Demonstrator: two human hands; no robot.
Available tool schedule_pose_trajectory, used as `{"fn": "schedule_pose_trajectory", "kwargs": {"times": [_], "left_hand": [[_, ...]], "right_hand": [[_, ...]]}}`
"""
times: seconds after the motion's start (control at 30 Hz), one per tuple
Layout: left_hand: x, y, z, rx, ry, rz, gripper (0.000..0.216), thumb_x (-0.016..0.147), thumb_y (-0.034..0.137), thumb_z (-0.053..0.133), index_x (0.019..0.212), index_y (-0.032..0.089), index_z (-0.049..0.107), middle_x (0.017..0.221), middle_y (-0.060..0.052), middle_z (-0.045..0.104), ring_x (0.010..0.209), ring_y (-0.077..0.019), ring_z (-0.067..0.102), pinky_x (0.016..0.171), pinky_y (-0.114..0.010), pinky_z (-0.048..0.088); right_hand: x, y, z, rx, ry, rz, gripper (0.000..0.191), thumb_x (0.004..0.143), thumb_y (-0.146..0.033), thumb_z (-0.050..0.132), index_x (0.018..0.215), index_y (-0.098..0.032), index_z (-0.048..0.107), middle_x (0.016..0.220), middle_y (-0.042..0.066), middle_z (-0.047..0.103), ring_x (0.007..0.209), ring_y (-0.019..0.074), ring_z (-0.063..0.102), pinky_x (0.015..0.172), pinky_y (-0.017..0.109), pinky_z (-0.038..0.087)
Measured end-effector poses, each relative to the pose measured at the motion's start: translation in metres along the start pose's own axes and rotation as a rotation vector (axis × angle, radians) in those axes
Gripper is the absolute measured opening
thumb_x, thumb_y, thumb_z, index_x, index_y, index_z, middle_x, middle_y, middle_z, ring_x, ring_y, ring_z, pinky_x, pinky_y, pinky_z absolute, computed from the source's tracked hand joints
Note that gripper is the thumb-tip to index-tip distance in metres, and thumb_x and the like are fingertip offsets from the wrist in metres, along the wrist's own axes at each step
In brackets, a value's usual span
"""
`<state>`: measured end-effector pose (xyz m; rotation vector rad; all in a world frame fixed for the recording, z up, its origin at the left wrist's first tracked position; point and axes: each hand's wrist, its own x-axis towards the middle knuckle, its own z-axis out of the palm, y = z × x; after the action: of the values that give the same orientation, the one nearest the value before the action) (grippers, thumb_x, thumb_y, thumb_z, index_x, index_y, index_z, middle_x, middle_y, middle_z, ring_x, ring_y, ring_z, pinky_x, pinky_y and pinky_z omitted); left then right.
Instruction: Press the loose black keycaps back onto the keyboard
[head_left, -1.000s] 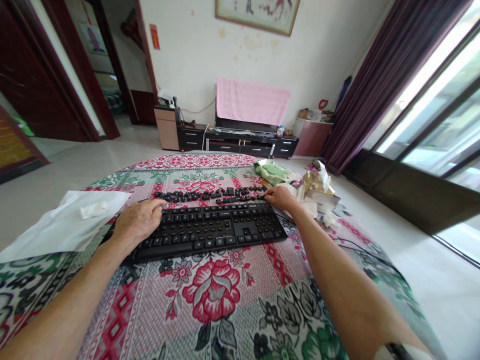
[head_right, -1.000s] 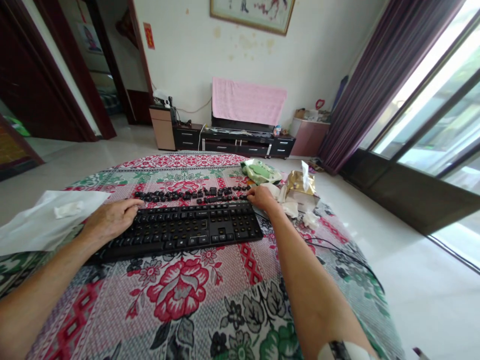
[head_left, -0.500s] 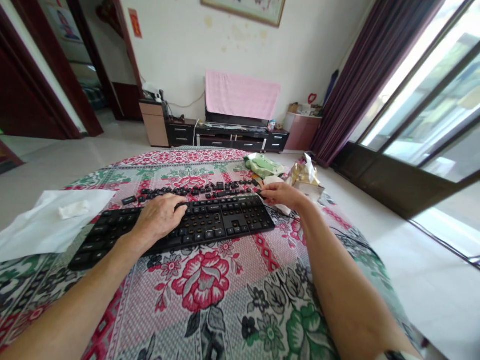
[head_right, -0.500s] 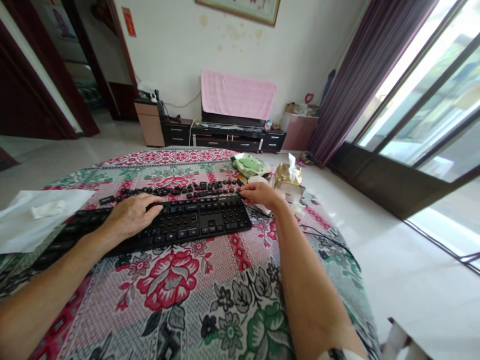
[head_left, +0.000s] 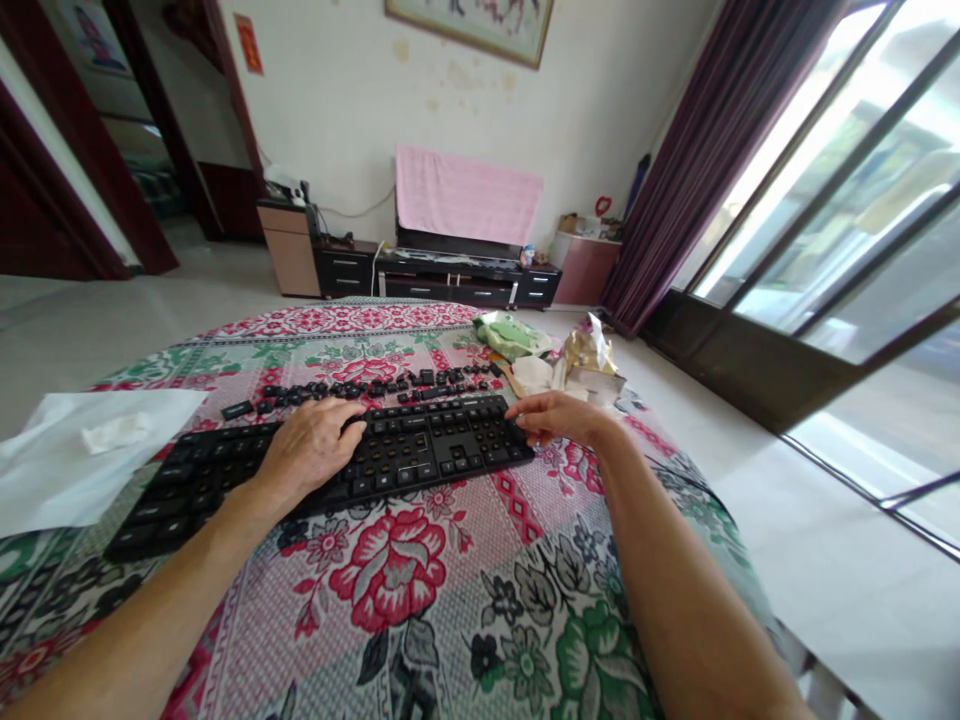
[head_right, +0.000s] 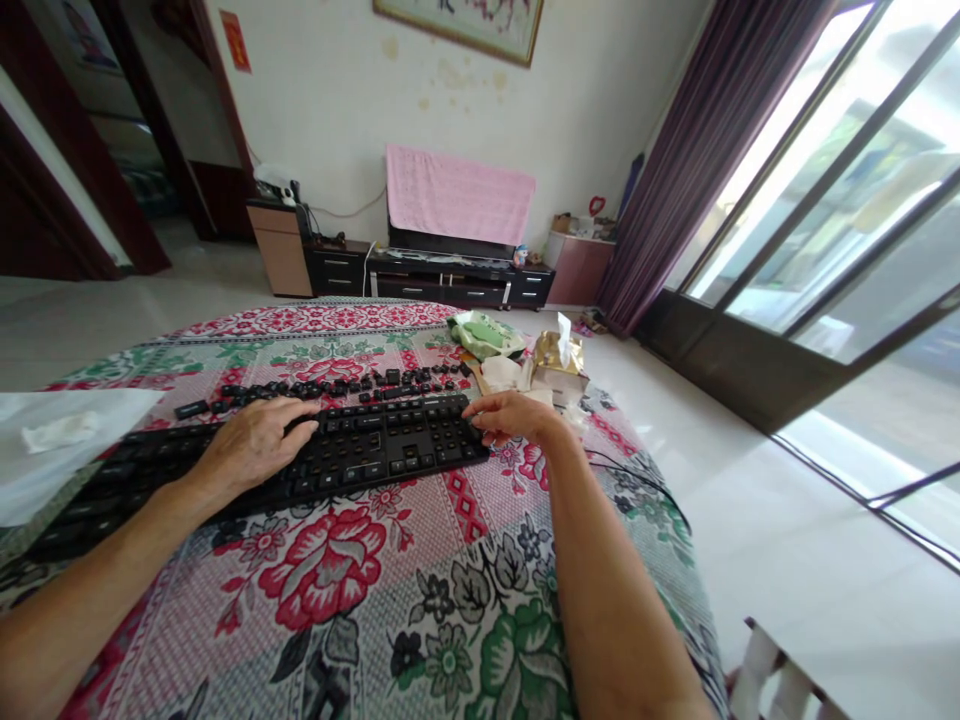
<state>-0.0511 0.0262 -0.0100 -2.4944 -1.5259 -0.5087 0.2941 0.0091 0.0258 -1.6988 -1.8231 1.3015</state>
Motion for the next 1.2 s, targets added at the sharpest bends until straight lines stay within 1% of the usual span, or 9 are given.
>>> {"fn": "schedule_pose_trajectory", "kwargs": {"times": [0.2, 0.27, 0.33, 0.43, 0.6, 0.93, 1.2], "left_hand": [[0.0, 0.0, 0.003, 0.01, 0.015, 0.006, 0.036, 0.079, 0.035, 0.034, 0.097, 0.017, 0.059, 0.099, -0.007, 0.061, 0.09, -0.0202, 0.054, 0.084, -0.031, 0.038], [0.0, 0.0, 0.004, 0.014, 0.015, 0.01, 0.036, 0.079, 0.035, 0.034, 0.097, 0.017, 0.059, 0.099, -0.006, 0.061, 0.09, -0.0203, 0.054, 0.084, -0.032, 0.038], [-0.001, -0.001, 0.004, 0.016, 0.018, 0.015, 0.035, 0.078, 0.034, 0.034, 0.097, 0.017, 0.059, 0.099, -0.006, 0.061, 0.089, -0.0204, 0.054, 0.084, -0.032, 0.038], [-0.001, -0.001, 0.003, 0.013, 0.023, 0.021, 0.035, 0.078, 0.034, 0.035, 0.098, 0.016, 0.059, 0.1, -0.007, 0.061, 0.09, -0.0204, 0.054, 0.084, -0.032, 0.038], [-0.001, 0.0, 0.002, 0.007, 0.011, 0.014, 0.036, 0.079, 0.035, 0.035, 0.099, 0.017, 0.058, 0.1, -0.007, 0.06, 0.09, -0.0206, 0.054, 0.084, -0.032, 0.038], [0.0, 0.001, 0.0, -0.018, 0.021, 0.017, 0.036, 0.078, 0.034, 0.035, 0.097, 0.016, 0.06, 0.099, -0.008, 0.061, 0.089, -0.0211, 0.055, 0.083, -0.034, 0.039], [-0.001, -0.001, 0.002, -0.019, 0.015, 0.006, 0.036, 0.078, 0.035, 0.035, 0.099, 0.017, 0.059, 0.101, -0.007, 0.06, 0.091, -0.0212, 0.054, 0.084, -0.034, 0.039]], "right_hand": [[0.005, 0.007, -0.004, 0.017, -0.034, 0.021, 0.02, 0.066, -0.024, 0.057, 0.084, -0.02, 0.064, 0.061, 0.0, 0.059, 0.052, 0.0083, 0.051, 0.048, 0.02, 0.041], [0.006, 0.009, -0.004, 0.016, -0.025, 0.04, 0.018, 0.066, -0.023, 0.058, 0.081, -0.019, 0.065, 0.058, 0.0, 0.057, 0.05, 0.0085, 0.049, 0.047, 0.021, 0.041], [0.005, 0.01, -0.004, 0.029, -0.03, 0.063, 0.017, 0.065, -0.024, 0.058, 0.079, -0.019, 0.065, 0.059, 0.0, 0.057, 0.051, 0.0088, 0.049, 0.046, 0.022, 0.042], [0.002, 0.012, -0.005, 0.074, -0.056, 0.089, 0.017, 0.064, -0.025, 0.06, 0.079, -0.02, 0.065, 0.065, 0.001, 0.058, 0.056, 0.01, 0.051, 0.049, 0.023, 0.045], [-0.001, 0.015, -0.007, 0.121, -0.133, 0.075, 0.019, 0.063, -0.027, 0.061, 0.08, -0.02, 0.066, 0.069, 0.001, 0.058, 0.06, 0.0106, 0.052, 0.053, 0.024, 0.047], [0.004, 0.019, -0.006, 0.125, -0.117, 0.092, 0.022, 0.063, -0.031, 0.063, 0.082, -0.02, 0.066, 0.072, 0.002, 0.059, 0.059, 0.01, 0.052, 0.053, 0.024, 0.048], [0.003, 0.018, -0.004, 0.117, -0.108, 0.086, 0.021, 0.063, -0.033, 0.063, 0.08, -0.02, 0.066, 0.069, 0.001, 0.058, 0.057, 0.0092, 0.051, 0.051, 0.022, 0.047]]}}
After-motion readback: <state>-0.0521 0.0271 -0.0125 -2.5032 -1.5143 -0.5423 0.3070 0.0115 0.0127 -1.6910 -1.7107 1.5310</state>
